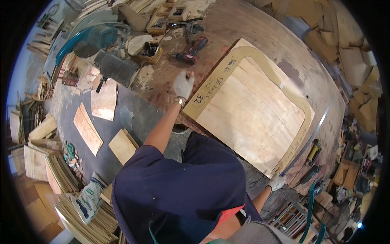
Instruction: The person measures and marks a large wooden board using a metal ruler, a square, and a marker. They draw straight lines and curved outlines on the board's surface, then place the board on a stack of other pieces.
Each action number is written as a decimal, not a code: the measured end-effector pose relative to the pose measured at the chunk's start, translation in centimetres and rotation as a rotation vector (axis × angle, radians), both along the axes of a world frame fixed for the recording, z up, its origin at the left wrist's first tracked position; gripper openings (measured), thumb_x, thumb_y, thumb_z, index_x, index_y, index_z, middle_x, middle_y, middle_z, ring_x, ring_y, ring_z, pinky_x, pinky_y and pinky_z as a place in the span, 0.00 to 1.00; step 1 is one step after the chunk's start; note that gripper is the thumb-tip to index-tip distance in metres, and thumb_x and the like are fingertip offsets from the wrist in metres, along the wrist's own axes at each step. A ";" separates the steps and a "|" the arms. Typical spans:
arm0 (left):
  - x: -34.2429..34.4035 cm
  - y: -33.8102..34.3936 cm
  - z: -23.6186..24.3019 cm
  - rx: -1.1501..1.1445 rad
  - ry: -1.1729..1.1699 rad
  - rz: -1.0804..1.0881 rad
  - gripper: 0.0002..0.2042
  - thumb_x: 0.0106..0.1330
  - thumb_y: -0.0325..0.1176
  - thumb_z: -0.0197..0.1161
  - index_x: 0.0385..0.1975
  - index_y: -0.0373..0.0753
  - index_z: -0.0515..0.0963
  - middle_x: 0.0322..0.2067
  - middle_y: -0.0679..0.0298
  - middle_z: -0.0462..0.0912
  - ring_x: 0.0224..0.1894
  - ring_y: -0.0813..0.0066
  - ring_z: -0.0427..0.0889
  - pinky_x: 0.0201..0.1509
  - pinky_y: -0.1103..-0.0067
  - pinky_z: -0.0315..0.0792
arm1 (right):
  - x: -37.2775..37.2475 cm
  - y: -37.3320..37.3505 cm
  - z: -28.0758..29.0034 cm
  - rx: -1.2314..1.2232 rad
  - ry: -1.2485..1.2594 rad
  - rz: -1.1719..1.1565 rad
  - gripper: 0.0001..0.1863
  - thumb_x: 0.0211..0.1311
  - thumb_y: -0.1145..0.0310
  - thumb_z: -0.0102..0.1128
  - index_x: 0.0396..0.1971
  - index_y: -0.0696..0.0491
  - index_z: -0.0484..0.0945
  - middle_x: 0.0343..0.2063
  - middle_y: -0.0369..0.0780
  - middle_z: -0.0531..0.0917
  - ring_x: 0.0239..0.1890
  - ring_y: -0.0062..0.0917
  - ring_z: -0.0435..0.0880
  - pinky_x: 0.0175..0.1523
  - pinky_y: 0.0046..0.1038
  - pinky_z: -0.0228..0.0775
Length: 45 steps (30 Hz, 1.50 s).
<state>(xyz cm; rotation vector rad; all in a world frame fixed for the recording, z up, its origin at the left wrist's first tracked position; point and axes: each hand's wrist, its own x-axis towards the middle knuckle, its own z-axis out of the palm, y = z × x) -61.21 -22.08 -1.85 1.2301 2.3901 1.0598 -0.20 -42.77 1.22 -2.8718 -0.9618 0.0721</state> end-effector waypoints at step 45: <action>32.9 -17.2 13.1 -0.469 -0.893 -1.530 0.22 0.75 0.44 0.58 0.60 0.34 0.73 0.35 0.66 0.77 0.30 0.83 0.72 0.29 0.84 0.62 | -21.9 -10.5 11.6 1.037 0.571 -0.154 0.36 0.56 0.49 0.71 0.63 0.51 0.76 0.38 0.46 0.84 0.42 0.35 0.84 0.49 0.34 0.75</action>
